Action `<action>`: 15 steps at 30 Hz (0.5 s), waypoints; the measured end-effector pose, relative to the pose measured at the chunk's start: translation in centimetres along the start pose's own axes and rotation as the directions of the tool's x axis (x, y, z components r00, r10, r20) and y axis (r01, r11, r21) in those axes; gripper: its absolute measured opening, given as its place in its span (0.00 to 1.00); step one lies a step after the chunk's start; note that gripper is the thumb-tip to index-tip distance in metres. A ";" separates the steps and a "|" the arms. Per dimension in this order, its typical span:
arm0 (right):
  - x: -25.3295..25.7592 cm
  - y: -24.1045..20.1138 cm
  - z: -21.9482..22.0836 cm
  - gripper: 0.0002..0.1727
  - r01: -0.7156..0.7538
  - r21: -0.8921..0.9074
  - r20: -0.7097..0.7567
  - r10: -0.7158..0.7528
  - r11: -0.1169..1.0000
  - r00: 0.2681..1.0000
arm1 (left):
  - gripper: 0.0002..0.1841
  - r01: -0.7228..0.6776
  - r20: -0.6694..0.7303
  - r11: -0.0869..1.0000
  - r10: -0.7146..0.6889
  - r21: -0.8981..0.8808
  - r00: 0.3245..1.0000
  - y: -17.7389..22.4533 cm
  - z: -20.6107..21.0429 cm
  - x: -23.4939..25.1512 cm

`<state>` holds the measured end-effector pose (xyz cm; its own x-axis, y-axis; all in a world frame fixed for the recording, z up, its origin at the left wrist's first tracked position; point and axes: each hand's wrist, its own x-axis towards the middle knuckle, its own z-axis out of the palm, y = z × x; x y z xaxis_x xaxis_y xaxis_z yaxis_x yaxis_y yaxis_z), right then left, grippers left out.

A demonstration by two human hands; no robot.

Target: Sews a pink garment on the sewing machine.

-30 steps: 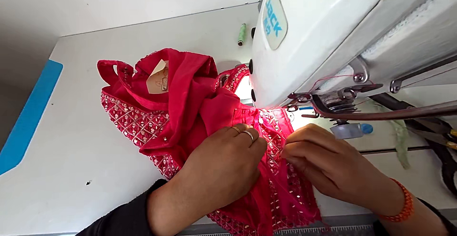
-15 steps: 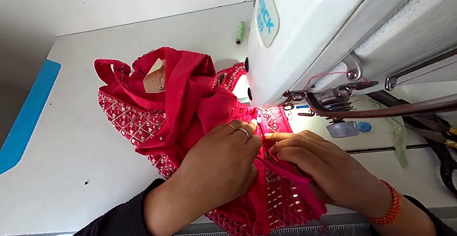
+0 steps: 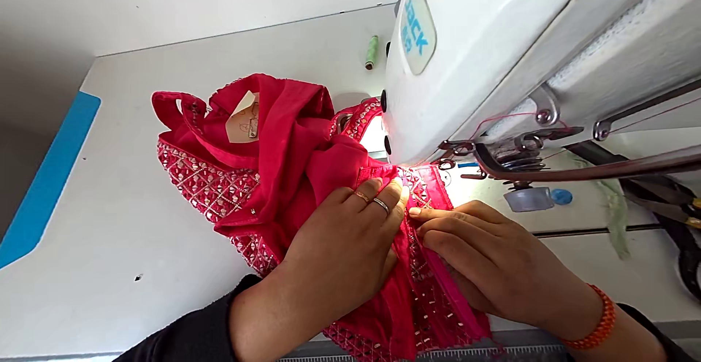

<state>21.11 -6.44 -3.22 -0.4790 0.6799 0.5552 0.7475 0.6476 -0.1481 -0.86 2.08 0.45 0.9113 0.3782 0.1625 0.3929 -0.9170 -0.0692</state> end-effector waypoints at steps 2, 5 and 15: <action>0.1 0.0 -0.1 0.13 0.003 -0.001 0.005 -0.003 1.000 1.000 | 0.25 0.002 -0.018 1.000 -0.002 -0.014 1.000 0.0 0.0 -0.1; 0.1 0.1 -0.1 0.13 0.002 0.002 0.003 -0.002 1.000 1.000 | 0.26 0.006 -0.019 1.000 -0.007 -0.021 1.000 0.0 0.0 -0.1; 0.0 0.0 -0.1 0.11 0.023 -0.035 0.022 -0.023 0.999 0.999 | 0.26 0.027 -0.008 0.999 -0.027 -0.033 1.000 0.0 0.0 -0.2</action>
<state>21.16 -6.47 -3.10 -0.5059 0.6724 0.5403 0.7517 0.6509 -0.1062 -1.06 2.00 0.43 0.8993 0.4021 0.1720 0.4131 -0.9101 -0.0322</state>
